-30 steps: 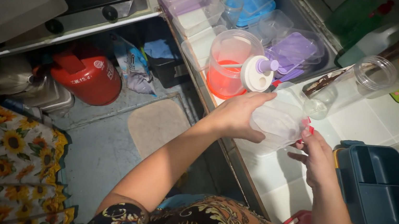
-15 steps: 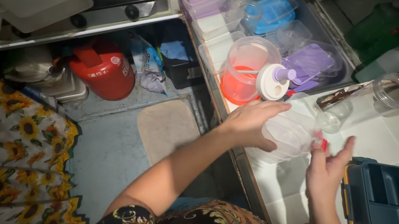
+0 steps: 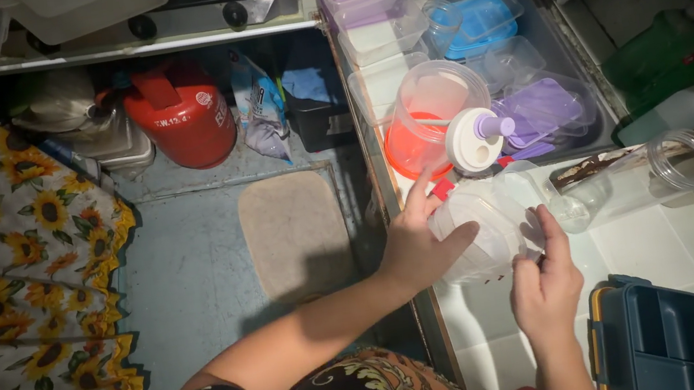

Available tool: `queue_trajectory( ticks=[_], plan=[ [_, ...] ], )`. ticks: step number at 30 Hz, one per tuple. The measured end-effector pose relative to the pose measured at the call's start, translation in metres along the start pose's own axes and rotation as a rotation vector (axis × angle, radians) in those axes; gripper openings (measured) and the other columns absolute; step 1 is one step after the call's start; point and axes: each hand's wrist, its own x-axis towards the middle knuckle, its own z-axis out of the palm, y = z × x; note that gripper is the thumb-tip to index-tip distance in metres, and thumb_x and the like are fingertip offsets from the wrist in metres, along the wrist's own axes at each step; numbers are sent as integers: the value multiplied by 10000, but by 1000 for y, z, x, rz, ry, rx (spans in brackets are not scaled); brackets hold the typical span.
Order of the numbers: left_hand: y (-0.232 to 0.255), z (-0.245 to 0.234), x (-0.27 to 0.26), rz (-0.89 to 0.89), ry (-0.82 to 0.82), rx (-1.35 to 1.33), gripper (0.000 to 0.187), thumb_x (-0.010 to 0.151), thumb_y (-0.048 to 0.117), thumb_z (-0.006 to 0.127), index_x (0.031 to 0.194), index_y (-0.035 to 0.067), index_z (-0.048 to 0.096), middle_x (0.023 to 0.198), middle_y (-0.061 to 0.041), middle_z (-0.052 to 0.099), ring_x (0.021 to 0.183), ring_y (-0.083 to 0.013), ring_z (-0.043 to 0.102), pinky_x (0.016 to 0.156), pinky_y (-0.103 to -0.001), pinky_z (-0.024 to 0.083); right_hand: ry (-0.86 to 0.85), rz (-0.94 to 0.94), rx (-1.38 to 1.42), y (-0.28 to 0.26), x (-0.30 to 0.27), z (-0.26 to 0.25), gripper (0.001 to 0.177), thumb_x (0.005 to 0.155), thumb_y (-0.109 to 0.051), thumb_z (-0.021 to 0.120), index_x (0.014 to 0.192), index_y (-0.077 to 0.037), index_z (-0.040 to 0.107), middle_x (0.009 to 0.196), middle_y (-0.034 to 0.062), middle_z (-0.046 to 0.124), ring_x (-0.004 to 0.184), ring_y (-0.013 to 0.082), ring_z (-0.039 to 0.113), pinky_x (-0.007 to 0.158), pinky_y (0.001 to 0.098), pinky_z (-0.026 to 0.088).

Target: The person closes and assembles plastic food containers at a kitchen counter, snapping red clips onto container lids, screwing caps onto water bottles, and fitting lids onto a bento-style lunch box. They also stack empty containers and place assembled containers on the counter and near the stove.

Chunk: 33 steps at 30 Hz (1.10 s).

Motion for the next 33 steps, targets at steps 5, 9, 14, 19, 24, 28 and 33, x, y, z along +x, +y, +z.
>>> queue_trajectory(
  ticks=[5,9,14,19,24,28,33],
  plan=[
    [3,3,0,312,125,-32,1130,844,400,817,1622,-63,141,1224,-202,649,1116,-256,692,1021,-352,545,18,-15,-28,-7,0,-1,617,917,-11,492,1531,24,451,1398,246,639,1231,339,664,1030,370,491],
    [-5,3,3,317,88,-19,1056,886,430,784,1596,-71,185,1269,-209,632,1145,-281,685,993,-378,548,16,-19,-5,-7,6,-1,623,909,-24,488,1528,22,438,1371,245,646,1200,339,674,1017,368,496],
    [-9,-5,1,374,75,241,932,974,511,682,1586,-58,270,1227,-200,689,1131,-326,701,997,-407,550,13,-50,-15,8,4,0,639,888,-8,476,1526,7,455,1379,243,655,1180,336,690,1010,363,511],
    [-5,-9,5,501,45,317,888,1027,469,663,1647,-36,276,1368,-256,606,1279,-390,604,1099,-445,500,-96,310,624,59,42,-21,548,993,-242,422,1486,-15,495,1320,204,674,1073,292,682,859,324,523],
    [-8,-7,11,266,11,113,1049,893,464,752,1599,-67,186,1461,-300,477,1348,-371,531,1112,-423,446,-201,254,-359,124,62,-7,407,911,-244,674,1291,-102,719,1142,165,754,894,316,727,823,381,546],
    [-8,-6,14,101,-41,-84,1092,818,447,781,1597,-39,190,1458,-250,528,1380,-319,540,1126,-390,440,-263,25,-515,148,47,6,411,825,-249,765,1210,-103,779,1065,192,753,948,337,704,801,402,555],
    [-2,-11,11,150,-74,-109,954,854,416,794,1595,42,323,1432,-226,583,1358,-286,568,1132,-386,450,101,220,99,95,37,-41,184,1097,-180,657,1239,-74,707,1103,111,721,938,195,689,765,281,575]
  ],
)
